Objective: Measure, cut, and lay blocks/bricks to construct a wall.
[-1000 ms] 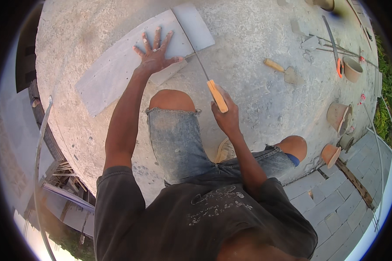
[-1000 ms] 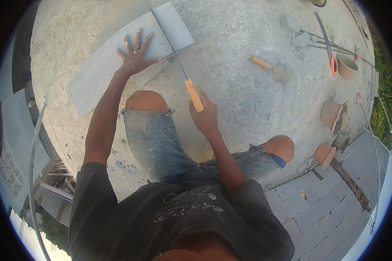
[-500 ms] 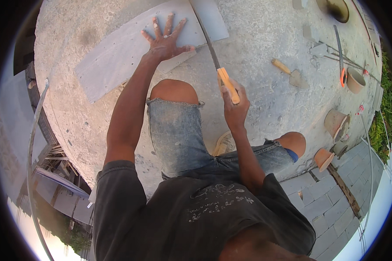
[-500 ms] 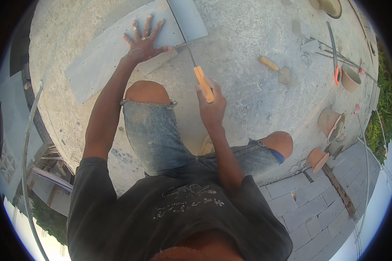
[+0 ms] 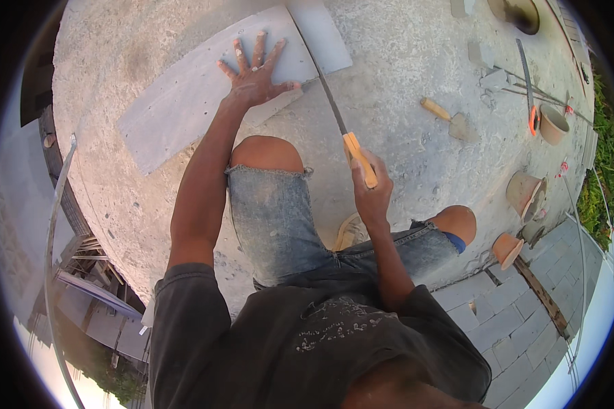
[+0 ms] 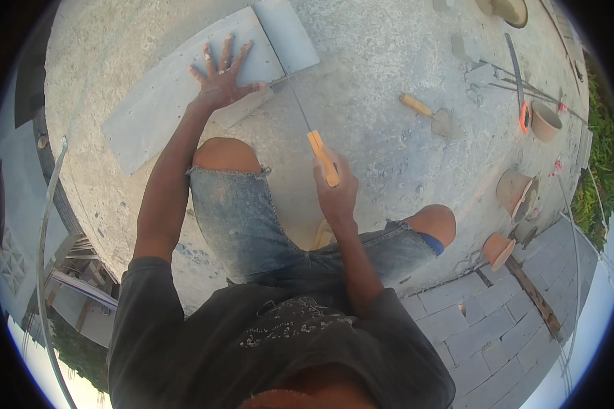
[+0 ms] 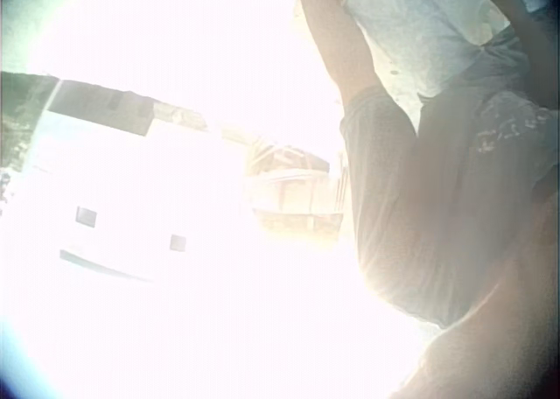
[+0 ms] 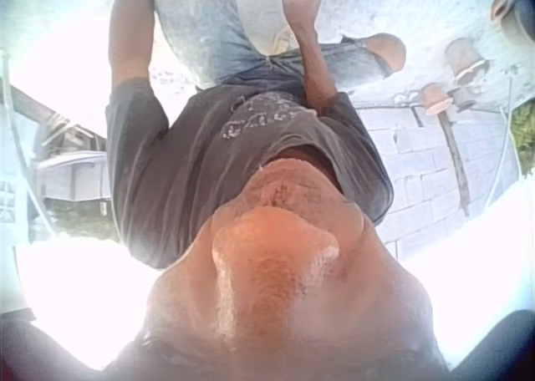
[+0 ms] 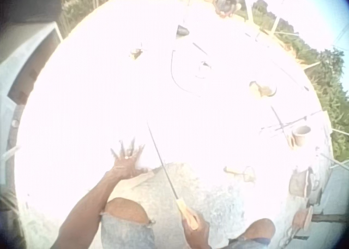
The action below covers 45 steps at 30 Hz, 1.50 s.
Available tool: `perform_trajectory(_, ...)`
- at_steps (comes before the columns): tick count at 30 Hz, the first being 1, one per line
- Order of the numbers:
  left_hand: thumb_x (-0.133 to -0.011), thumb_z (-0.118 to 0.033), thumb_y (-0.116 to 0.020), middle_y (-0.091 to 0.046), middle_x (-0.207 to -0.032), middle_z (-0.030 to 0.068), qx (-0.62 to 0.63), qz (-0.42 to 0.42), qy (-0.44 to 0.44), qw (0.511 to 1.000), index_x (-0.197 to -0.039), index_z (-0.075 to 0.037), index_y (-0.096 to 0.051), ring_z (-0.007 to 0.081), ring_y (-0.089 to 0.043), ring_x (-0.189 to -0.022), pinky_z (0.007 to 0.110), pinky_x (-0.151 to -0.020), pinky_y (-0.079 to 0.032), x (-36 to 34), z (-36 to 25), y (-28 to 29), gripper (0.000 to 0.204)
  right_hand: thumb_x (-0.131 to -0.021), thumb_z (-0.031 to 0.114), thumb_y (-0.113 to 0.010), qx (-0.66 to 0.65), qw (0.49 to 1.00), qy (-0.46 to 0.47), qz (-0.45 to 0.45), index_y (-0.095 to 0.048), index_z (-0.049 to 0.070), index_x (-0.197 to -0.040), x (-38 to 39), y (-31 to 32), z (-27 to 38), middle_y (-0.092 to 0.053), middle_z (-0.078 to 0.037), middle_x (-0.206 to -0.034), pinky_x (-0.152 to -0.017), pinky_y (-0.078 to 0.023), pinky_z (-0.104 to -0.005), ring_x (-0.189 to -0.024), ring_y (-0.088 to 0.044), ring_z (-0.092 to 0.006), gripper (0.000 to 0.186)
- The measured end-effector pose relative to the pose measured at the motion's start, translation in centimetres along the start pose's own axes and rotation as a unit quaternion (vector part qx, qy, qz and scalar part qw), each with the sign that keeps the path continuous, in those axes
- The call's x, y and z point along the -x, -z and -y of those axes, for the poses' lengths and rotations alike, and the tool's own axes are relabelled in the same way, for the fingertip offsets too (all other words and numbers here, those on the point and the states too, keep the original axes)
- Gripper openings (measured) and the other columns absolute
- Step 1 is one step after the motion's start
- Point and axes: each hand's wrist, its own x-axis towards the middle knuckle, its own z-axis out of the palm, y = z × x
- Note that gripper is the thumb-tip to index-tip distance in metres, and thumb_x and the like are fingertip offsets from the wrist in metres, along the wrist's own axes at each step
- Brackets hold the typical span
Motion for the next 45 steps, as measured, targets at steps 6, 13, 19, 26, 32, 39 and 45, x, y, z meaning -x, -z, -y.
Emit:
perform_trajectory(6,-0.069,-0.084,-0.055,0.008,-0.162,0.0047,0.007,-0.036,-0.021,0.999,-0.154,-0.037,-0.014,0.0502,0.021,-0.141,0.082,-0.098,0.007,-0.1,-0.5,0.7,0.105,-0.092,0.016,-0.063,0.001,1.000,0.008,-0.014,-0.061,-0.002,-0.118,1.1,2.1,-2.0,-0.068,-0.017,-0.110,-0.080,-0.052,-0.0315,-0.091,-0.067,-0.0204,0.031)
perform_trajectory(13,-0.074,-0.083,-0.050,0.008,-0.163,0.0027,-0.016,0.002,0.014,1.000,-0.154,-0.037,-0.010,0.0501,0.020,-0.141,0.081,-0.099,0.007,-1.3,1.0,1.4,0.100,-0.091,0.016,-0.065,-0.012,0.999,0.021,0.044,-0.063,0.000,-0.118,-4.3,1.9,0.0,-0.069,-0.019,-0.103,-0.080,-0.052,-0.0320,-0.091,-0.069,-0.0227,0.031)
perform_trajectory(19,-0.088,-0.071,-0.042,0.002,-0.163,-0.0019,0.008,0.008,-0.015,1.000,-0.155,-0.028,-0.012,0.0428,0.014,-0.145,0.075,-0.106,0.009,-0.1,-1.3,2.1,0.085,-0.089,0.018,-0.067,-0.002,1.000,-0.020,0.023,-0.060,0.001,-0.121,2.2,2.4,-2.8,-0.069,-0.020,-0.103,-0.079,-0.053,-0.0342,-0.092,-0.069,-0.0270,0.036)
perform_trajectory(26,-0.092,-0.055,-0.050,-0.012,-0.162,0.0025,-0.015,-0.053,0.033,0.998,-0.154,-0.019,-0.020,0.0397,0.001,-0.148,0.070,-0.110,0.002,2.5,-1.6,2.4,0.078,-0.087,0.033,-0.068,0.026,0.999,-0.037,0.005,-0.063,0.010,-0.121,7.2,4.6,-2.0,-0.069,-0.016,-0.106,-0.077,-0.054,-0.0371,-0.090,-0.069,-0.0306,0.041)
perform_trajectory(32,-0.094,-0.058,-0.043,-0.007,-0.163,0.0045,-0.036,-0.071,0.029,0.996,-0.154,-0.020,-0.021,0.0381,0.002,-0.148,0.069,-0.110,0.003,2.9,-3.0,3.3,0.074,-0.089,0.041,-0.064,0.065,0.997,0.021,0.028,-0.062,0.012,-0.122,1.5,3.4,-1.0,-0.070,-0.016,-0.089,-0.068,-0.054,-0.0416,-0.077,-0.068,-0.0330,0.044)
perform_trajectory(39,-0.095,-0.059,-0.038,-0.002,-0.163,0.0038,-0.030,-0.033,0.042,0.998,-0.155,-0.025,-0.019,0.0372,0.006,-0.148,0.069,-0.110,0.005,3.0,-3.1,3.5,0.071,-0.089,0.038,-0.064,0.050,0.998,-0.024,0.036,-0.062,0.008,-0.120,-3.4,-2.6,-0.7,-0.069,-0.020,-0.086,-0.072,-0.053,-0.0433,-0.078,-0.067,-0.0382,0.043)
perform_trajectory(45,-0.095,-0.056,-0.042,-0.003,-0.163,0.0045,-0.049,-0.054,0.001,0.997,-0.154,-0.024,-0.023,0.0382,0.005,-0.148,0.070,-0.110,0.004,3.5,-3.3,4.9,0.070,-0.090,0.041,-0.062,0.029,1.000,0.009,-0.004,-0.061,0.012,-0.121,5.8,2.6,-3.0,-0.069,-0.016,-0.086,-0.070,-0.053,-0.0436,-0.077,-0.068,-0.0327,0.043)
